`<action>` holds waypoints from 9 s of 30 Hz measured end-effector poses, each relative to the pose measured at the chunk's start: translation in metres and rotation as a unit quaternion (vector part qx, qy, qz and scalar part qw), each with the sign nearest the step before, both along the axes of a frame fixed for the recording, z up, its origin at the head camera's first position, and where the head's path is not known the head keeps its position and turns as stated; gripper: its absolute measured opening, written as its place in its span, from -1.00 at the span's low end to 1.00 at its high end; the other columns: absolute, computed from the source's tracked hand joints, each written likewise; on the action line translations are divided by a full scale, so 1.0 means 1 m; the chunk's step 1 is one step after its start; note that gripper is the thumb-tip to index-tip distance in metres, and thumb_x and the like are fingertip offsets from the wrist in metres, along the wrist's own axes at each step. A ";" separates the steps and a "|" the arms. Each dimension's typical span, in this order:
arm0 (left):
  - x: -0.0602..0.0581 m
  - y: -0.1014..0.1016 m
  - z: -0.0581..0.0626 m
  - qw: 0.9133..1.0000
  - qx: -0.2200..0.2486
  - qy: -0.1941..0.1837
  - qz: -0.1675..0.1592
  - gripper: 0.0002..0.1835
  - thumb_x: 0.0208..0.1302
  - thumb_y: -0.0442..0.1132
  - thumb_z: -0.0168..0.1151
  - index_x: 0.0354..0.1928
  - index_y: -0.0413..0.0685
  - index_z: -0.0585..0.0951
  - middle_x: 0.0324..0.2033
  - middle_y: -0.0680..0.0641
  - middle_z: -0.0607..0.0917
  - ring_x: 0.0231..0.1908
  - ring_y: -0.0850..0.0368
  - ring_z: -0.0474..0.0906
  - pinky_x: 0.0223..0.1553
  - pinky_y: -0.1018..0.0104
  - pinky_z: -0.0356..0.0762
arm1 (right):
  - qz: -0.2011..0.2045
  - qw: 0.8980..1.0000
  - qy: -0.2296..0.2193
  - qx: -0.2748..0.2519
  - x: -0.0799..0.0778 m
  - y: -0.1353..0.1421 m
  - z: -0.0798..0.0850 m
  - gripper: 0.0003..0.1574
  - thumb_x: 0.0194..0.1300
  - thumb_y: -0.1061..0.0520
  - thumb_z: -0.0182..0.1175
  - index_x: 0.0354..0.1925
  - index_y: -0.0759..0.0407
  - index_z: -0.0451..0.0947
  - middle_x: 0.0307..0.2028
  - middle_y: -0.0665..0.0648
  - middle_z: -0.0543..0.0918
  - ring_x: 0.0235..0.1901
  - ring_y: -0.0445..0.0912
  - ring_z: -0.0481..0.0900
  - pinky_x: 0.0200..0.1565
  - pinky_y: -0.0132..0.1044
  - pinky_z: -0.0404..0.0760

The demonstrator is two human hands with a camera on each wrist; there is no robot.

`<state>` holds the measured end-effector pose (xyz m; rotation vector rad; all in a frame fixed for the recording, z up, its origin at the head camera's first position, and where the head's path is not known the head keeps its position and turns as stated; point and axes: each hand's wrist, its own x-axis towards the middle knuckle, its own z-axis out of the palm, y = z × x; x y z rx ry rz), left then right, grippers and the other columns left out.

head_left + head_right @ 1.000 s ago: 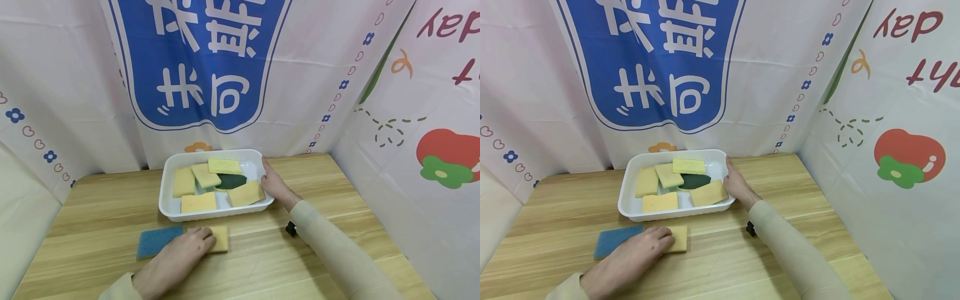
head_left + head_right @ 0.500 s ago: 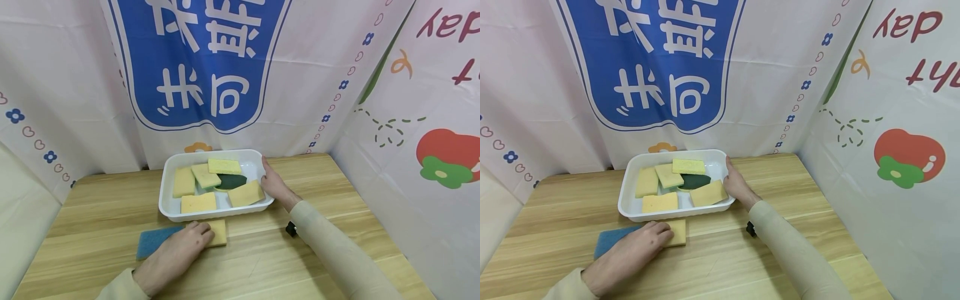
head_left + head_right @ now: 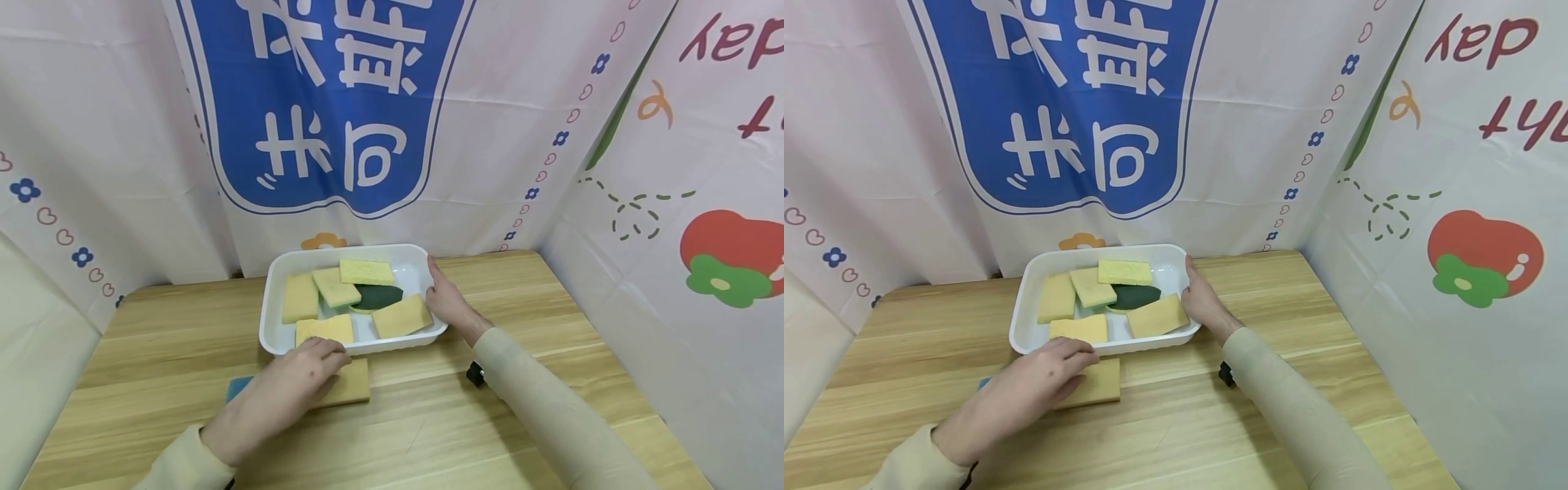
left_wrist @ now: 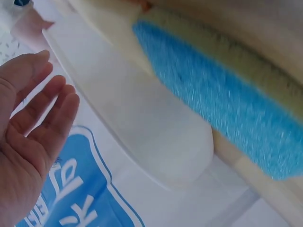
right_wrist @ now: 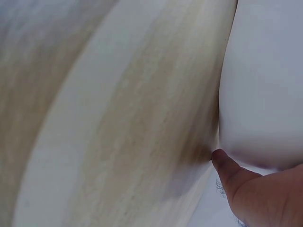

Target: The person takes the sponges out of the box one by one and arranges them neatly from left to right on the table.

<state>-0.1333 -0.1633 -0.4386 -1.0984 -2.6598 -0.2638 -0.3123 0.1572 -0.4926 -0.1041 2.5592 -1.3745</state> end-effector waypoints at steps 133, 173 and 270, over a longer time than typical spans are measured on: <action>-0.047 0.029 0.027 0.985 0.148 -0.089 -0.015 -0.76 0.59 -0.34 0.53 0.20 -0.06 0.89 0.12 -0.01 0.92 0.20 -0.08 0.85 0.27 -0.06 0.90 | 0.011 1.000 0.016 0.001 0.001 0.000 -0.004 0.05 0.80 0.31 -0.23 0.97 -0.12 -0.38 0.97 0.16 -0.17 0.92 0.22 -0.02 0.86 0.28 0.22; -0.026 0.087 -0.025 0.992 0.033 -0.106 -0.067 -0.80 0.60 -0.28 0.52 0.16 -0.06 0.87 0.08 -0.02 0.88 0.08 0.01 0.80 0.19 0.14 0.88 | 0.005 1.000 0.012 0.009 0.003 0.000 0.000 0.01 0.85 0.28 -0.22 0.98 -0.10 -0.36 0.97 0.12 -0.18 0.94 0.16 -0.10 0.93 0.20 0.01; -0.065 0.011 0.001 0.998 -0.014 -0.048 0.042 -0.51 0.55 -0.39 0.56 0.45 -0.14 0.76 0.36 -0.21 0.83 0.36 -0.22 0.80 0.37 -0.09 0.89 | 0.018 0.999 0.017 0.021 -0.001 0.001 -0.003 0.02 0.82 0.31 -0.23 0.97 -0.01 -0.38 0.95 0.26 -0.10 0.90 0.23 0.10 0.87 0.23 0.29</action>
